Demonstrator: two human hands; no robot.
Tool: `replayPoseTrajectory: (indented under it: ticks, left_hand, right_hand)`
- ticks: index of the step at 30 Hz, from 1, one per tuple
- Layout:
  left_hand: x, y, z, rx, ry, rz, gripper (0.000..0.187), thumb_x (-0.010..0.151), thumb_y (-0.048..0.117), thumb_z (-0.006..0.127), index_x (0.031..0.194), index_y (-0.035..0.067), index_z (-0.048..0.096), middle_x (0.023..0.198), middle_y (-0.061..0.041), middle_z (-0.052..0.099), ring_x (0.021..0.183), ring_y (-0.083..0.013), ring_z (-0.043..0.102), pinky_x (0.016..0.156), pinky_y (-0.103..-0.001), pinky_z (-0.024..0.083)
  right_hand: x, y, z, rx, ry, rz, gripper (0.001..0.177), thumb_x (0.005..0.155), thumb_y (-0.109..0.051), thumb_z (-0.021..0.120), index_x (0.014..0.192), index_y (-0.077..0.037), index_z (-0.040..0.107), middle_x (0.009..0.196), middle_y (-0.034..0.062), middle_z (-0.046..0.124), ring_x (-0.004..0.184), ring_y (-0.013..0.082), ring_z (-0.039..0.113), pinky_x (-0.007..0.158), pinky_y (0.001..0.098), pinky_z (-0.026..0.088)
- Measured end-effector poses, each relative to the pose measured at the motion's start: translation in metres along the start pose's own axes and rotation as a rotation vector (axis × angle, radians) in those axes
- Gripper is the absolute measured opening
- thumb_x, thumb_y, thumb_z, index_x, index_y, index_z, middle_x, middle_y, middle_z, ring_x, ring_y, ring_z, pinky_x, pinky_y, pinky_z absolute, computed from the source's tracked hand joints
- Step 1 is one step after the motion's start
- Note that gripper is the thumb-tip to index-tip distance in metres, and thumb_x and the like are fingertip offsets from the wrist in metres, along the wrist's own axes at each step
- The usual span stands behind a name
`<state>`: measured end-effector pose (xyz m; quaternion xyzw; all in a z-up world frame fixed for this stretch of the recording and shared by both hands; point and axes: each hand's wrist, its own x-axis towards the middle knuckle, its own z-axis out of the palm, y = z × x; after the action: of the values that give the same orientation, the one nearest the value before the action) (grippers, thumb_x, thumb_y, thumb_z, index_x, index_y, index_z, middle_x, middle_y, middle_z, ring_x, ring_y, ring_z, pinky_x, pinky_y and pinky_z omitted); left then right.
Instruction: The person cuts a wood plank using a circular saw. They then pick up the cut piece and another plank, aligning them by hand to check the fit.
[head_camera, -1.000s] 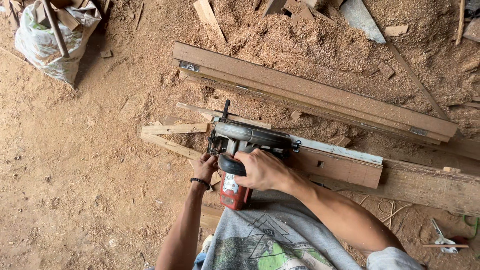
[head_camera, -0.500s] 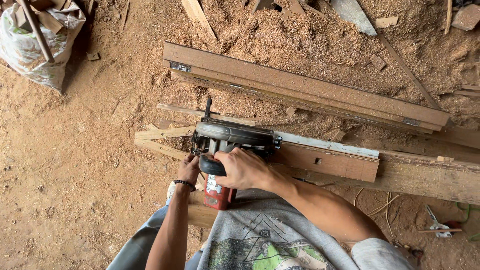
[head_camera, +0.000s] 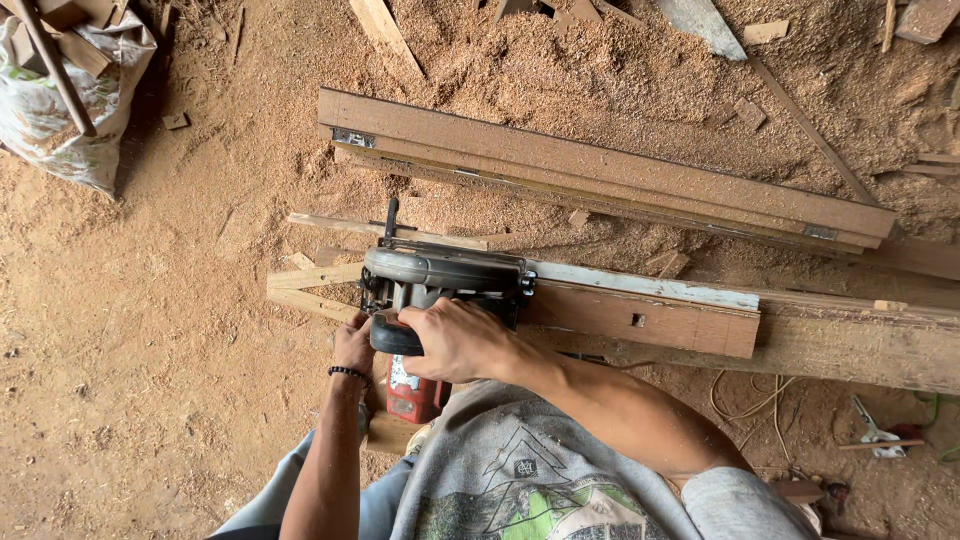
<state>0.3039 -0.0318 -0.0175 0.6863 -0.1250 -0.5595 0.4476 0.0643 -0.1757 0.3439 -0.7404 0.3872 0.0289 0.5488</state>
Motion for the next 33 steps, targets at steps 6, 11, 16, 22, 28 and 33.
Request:
replayPoseTrajectory:
  ticks: [6,11,16,22,28,33]
  left_hand:
    - [0.014,0.000,-0.015,-0.012,-0.007,0.024,0.014,0.091,0.012,0.076,0.081,0.008,0.067,0.071,-0.008,0.065,0.064,-0.0134,0.059,0.060,-0.026,0.051]
    - [0.028,-0.004,-0.033,-0.055,0.020,0.011,0.016,0.094,0.016,0.076,0.085,0.007,0.067,0.073,-0.012,0.067,0.062,-0.0159,0.060,0.060,-0.028,0.053]
    - [0.015,0.017,-0.029,-0.056,0.076,-0.026,0.016,0.093,0.021,0.079,0.091,0.007,0.070,0.072,-0.013,0.068,0.060,-0.0185,0.063,0.058,-0.033,0.057]
    - [0.005,0.031,-0.022,0.019,0.101,-0.041,0.021,0.092,0.024,0.079,0.083,0.010,0.065,0.064,-0.004,0.064,0.051,-0.0114,0.058,0.052,-0.026,0.054]
    - [0.001,0.037,-0.014,0.014,0.089,-0.046,0.017,0.089,0.023,0.078,0.087,0.011,0.067,0.065,-0.001,0.063,0.051,-0.0076,0.056,0.049,-0.020,0.051]
    - [-0.017,0.077,0.002,-0.035,0.025,0.051,0.016,0.084,0.015,0.084,0.088,0.010,0.069,0.068,-0.004,0.064,0.048,-0.0069,0.052,0.042,-0.019,0.045]
  right_hand:
    - [0.012,-0.002,0.007,0.013,0.010,-0.027,0.034,0.079,-0.037,0.063,0.094,-0.006,0.064,0.081,0.0224,0.074,0.086,0.0441,0.074,0.071,0.0531,0.056]
    - [0.023,-0.006,0.015,0.028,0.012,-0.075,0.033,0.079,-0.036,0.062,0.094,-0.006,0.064,0.080,0.0224,0.074,0.084,0.0435,0.075,0.071,0.0530,0.056]
    - [0.028,-0.014,0.015,0.057,0.006,-0.100,0.026,0.079,-0.029,0.062,0.090,-0.006,0.065,0.078,0.0212,0.074,0.078,0.0413,0.076,0.073,0.0518,0.058]
    - [0.029,-0.009,0.019,0.008,0.019,-0.098,0.033,0.081,-0.035,0.062,0.090,-0.004,0.064,0.075,0.0217,0.072,0.077,0.0422,0.075,0.067,0.0514,0.056]
    - [0.024,-0.003,0.021,0.007,0.045,-0.107,0.034,0.083,-0.038,0.062,0.091,-0.005,0.065,0.074,0.0181,0.074,0.076,0.0398,0.075,0.066,0.0501,0.058]
    - [-0.001,0.009,0.020,0.009,0.144,-0.087,0.032,0.078,-0.034,0.067,0.096,-0.007,0.068,0.079,0.0222,0.073,0.081,0.0432,0.075,0.066,0.0543,0.055]
